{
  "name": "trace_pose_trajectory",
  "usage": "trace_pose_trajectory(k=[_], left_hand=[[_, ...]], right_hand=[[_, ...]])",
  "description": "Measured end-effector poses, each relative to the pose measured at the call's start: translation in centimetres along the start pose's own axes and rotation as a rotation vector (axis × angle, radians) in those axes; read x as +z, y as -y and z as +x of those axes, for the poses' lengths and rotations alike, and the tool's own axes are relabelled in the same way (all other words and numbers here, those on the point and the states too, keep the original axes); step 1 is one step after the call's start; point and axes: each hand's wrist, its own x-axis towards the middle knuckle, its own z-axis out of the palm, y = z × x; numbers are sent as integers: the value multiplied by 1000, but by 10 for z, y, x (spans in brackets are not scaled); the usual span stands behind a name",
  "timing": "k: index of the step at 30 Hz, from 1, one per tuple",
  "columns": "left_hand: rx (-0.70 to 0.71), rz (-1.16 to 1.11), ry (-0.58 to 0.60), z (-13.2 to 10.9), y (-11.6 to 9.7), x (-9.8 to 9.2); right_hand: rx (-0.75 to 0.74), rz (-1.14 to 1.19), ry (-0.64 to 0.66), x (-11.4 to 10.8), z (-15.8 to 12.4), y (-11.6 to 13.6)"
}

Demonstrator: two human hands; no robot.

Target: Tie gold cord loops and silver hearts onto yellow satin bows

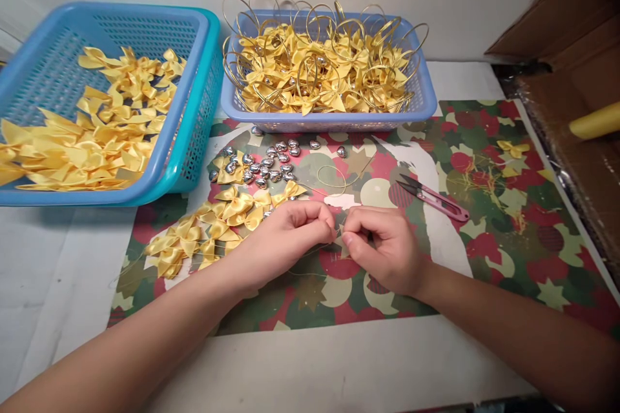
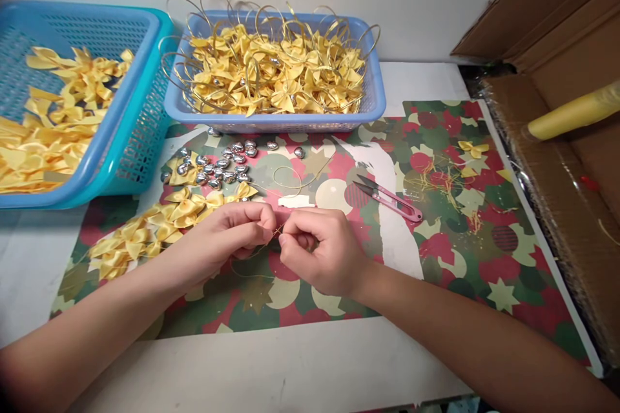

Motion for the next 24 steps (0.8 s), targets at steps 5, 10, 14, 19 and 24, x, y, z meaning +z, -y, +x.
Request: trace_pose_trajectory(k=[5, 10, 14, 19, 24], left_hand=[[-2, -1, -14, 0, 0, 1], [-7, 12, -30, 0, -1, 1], [-11, 22, -35, -1, -2, 2], [-18, 32, -49, 0, -2, 2], [-20, 11, -62, 0, -1, 2]], right_hand=[[3, -6, 0, 0, 0, 0], [3, -12, -2, 0, 0, 0], [5, -10, 1, 0, 0, 1], [9, 2, 0, 0, 0, 0], [4, 1, 0, -1, 0, 0]])
